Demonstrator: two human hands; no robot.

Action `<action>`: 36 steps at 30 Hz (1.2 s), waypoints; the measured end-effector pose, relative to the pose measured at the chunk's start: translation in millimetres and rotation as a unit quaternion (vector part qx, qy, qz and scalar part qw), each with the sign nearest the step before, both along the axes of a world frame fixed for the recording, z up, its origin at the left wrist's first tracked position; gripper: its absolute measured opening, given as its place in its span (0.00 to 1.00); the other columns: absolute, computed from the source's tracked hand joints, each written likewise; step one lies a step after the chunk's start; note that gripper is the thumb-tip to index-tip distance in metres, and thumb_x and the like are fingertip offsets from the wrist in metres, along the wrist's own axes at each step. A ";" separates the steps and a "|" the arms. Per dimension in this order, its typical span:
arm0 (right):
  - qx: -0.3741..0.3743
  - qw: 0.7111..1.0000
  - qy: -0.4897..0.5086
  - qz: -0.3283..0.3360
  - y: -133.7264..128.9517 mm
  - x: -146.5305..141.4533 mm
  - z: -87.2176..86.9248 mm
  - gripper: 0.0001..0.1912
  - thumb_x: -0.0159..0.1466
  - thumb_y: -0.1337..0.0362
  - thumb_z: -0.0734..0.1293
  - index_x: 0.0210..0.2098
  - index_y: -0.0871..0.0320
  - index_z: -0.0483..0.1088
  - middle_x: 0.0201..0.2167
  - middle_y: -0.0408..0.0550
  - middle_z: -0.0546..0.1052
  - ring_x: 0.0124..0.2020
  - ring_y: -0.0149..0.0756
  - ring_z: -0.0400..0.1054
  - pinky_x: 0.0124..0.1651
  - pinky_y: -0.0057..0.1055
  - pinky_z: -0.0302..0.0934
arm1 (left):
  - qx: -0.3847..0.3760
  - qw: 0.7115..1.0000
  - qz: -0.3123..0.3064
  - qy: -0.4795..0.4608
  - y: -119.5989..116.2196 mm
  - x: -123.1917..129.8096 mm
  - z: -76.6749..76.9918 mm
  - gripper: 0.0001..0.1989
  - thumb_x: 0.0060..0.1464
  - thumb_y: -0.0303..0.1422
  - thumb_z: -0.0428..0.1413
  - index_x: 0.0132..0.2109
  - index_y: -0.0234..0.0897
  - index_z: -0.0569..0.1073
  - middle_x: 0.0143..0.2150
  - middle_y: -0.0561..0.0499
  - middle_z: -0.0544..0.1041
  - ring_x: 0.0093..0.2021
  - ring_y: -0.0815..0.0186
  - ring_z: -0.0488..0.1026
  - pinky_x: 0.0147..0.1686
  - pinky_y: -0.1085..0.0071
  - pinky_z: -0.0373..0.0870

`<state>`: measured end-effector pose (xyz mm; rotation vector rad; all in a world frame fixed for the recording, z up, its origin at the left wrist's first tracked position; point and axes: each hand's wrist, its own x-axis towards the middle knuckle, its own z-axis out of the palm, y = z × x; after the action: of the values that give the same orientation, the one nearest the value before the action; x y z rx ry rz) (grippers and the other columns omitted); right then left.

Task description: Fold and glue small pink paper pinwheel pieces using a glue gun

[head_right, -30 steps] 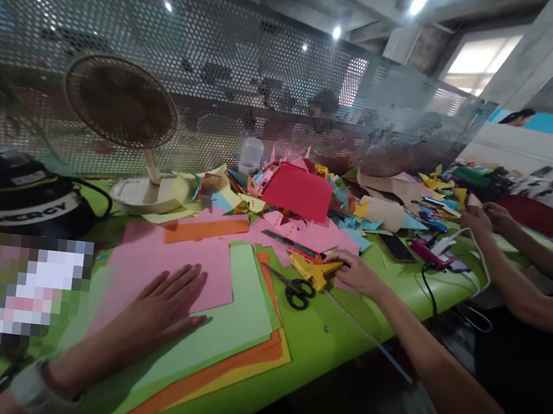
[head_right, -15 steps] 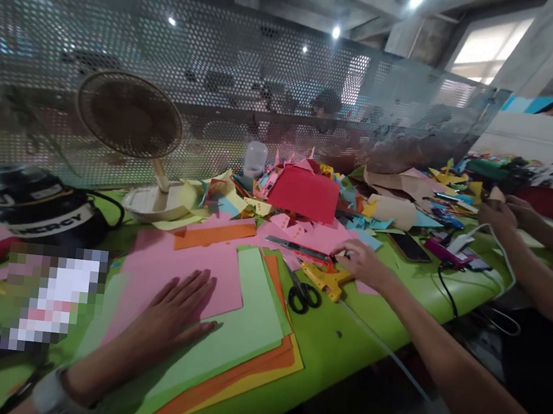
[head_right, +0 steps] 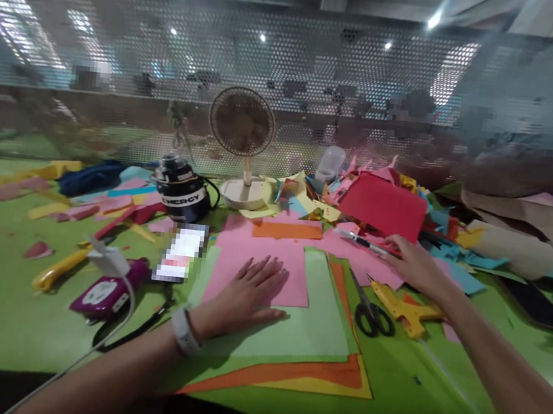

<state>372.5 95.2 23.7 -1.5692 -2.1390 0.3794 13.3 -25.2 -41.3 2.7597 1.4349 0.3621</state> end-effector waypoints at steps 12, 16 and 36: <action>-0.320 0.884 0.340 -0.005 -145.0 -61.0 -24.1 0.20 0.57 0.51 0.68 0.46 0.52 0.72 0.48 0.51 0.77 0.48 0.45 0.73 0.45 0.37 0.72 | -0.030 0.998 0.044 0.026 -5.1 -16.9 5.2 0.38 0.59 0.59 0.36 0.68 0.43 0.52 0.70 0.46 0.54 0.70 0.49 0.44 0.64 0.44 0.42; -0.269 0.929 0.244 -0.064 -145.4 -56.3 -24.7 0.22 0.56 0.49 0.67 0.45 0.54 0.72 0.36 0.49 0.78 0.32 0.38 0.72 0.24 0.28 0.65 | -0.028 0.997 0.070 0.032 -11.5 -25.9 2.4 0.39 0.59 0.59 0.36 0.68 0.40 0.53 0.70 0.43 0.53 0.69 0.49 0.45 0.64 0.46 0.42; -0.164 0.929 0.331 -0.028 -108.6 -62.9 -39.9 0.27 0.51 0.42 0.70 0.37 0.57 0.68 0.19 0.37 0.67 0.14 0.23 0.55 0.16 0.24 0.48 | -0.057 0.994 0.085 0.031 -13.7 -25.8 -0.8 0.38 0.59 0.58 0.36 0.68 0.40 0.53 0.70 0.41 0.51 0.69 0.49 0.47 0.64 0.47 0.43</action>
<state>309.6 -13.4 -16.2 -1.3851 -1.5510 1.1174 -12.5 -38.9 -42.1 2.5886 1.6559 0.1918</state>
